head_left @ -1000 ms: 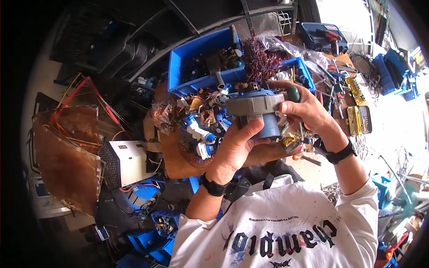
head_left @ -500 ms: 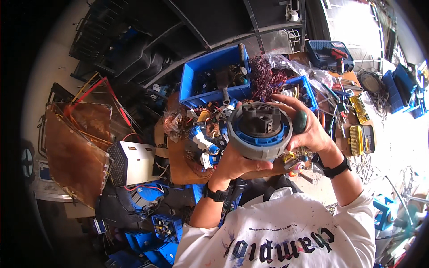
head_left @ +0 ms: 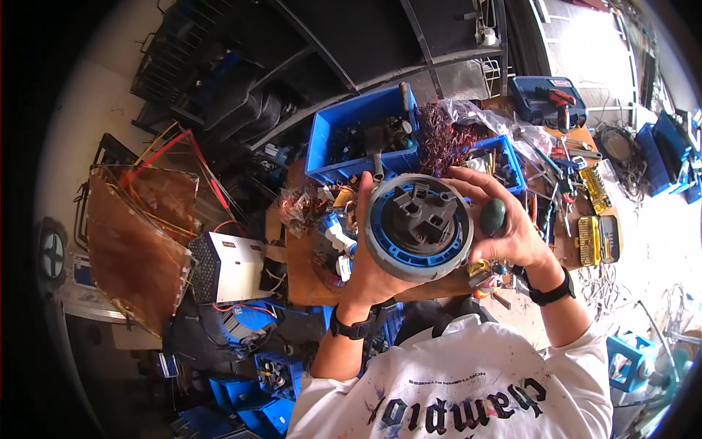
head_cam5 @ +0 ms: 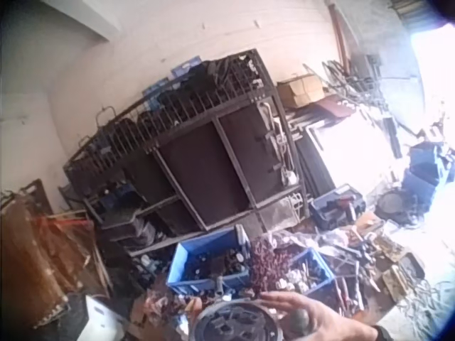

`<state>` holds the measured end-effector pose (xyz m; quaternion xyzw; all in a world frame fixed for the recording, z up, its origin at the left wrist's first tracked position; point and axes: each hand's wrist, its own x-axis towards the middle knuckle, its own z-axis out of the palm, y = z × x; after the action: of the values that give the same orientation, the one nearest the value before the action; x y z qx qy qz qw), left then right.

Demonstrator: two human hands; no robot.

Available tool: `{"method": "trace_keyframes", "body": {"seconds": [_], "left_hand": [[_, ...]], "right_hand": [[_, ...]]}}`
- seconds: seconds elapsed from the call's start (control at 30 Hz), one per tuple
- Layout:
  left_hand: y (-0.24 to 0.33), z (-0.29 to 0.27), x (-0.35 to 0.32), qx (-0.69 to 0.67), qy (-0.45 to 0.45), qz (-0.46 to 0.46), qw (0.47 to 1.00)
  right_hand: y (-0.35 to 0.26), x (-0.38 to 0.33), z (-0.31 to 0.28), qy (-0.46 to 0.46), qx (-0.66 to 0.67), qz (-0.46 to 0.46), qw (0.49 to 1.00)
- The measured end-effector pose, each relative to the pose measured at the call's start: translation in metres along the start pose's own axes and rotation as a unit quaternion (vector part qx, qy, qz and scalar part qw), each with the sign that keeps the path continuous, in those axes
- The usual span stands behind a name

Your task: The person disassembles a cylindrical electrical component using a screwdriver, removing the outer casing to expose internal parts. They then handle a copper-wound stator, using the screwdriver to scrape or adjust the windings, and finally examine a small white plastic component with attached wires.

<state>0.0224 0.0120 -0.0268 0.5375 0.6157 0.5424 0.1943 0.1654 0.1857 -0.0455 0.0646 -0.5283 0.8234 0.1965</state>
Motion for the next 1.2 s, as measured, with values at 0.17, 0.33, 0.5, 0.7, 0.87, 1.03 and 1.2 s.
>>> {"method": "trace_keyframes", "body": {"seconds": [0.17, 0.33, 0.5, 0.7, 0.87, 1.03, 1.2], "left_hand": [[0.007, 0.003, 0.002, 0.049, 0.008, 0.03, 0.998], [-0.001, -0.001, -0.001, 0.031, -0.044, 0.038, 0.998], [0.0, 0.004, -0.001, -0.109, -0.037, -0.007, 0.993], [0.008, -0.002, -0.001, 0.103, -0.06, 0.005, 0.993], [0.001, 0.007, -0.005, -0.087, 0.0, -0.019, 0.996], [-0.011, 0.009, -0.008, -0.141, 0.008, -0.028, 0.99], [-0.006, 0.009, -0.008, 0.063, 0.028, 0.044, 0.997]], "right_hand": [[0.0, -0.005, 0.008, 0.01, -0.155, -0.051, 0.987], [0.005, -0.011, 0.004, -0.013, -0.115, -0.067, 0.991], [0.007, -0.015, 0.0, -0.012, -0.122, -0.075, 0.99], [0.007, -0.015, -0.004, -0.023, -0.138, -0.108, 0.984], [0.004, -0.014, -0.005, -0.025, -0.177, -0.124, 0.976], [0.008, -0.015, -0.003, -0.017, -0.17, -0.134, 0.976], [0.006, -0.013, -0.003, -0.018, -0.182, -0.157, 0.97]]}}
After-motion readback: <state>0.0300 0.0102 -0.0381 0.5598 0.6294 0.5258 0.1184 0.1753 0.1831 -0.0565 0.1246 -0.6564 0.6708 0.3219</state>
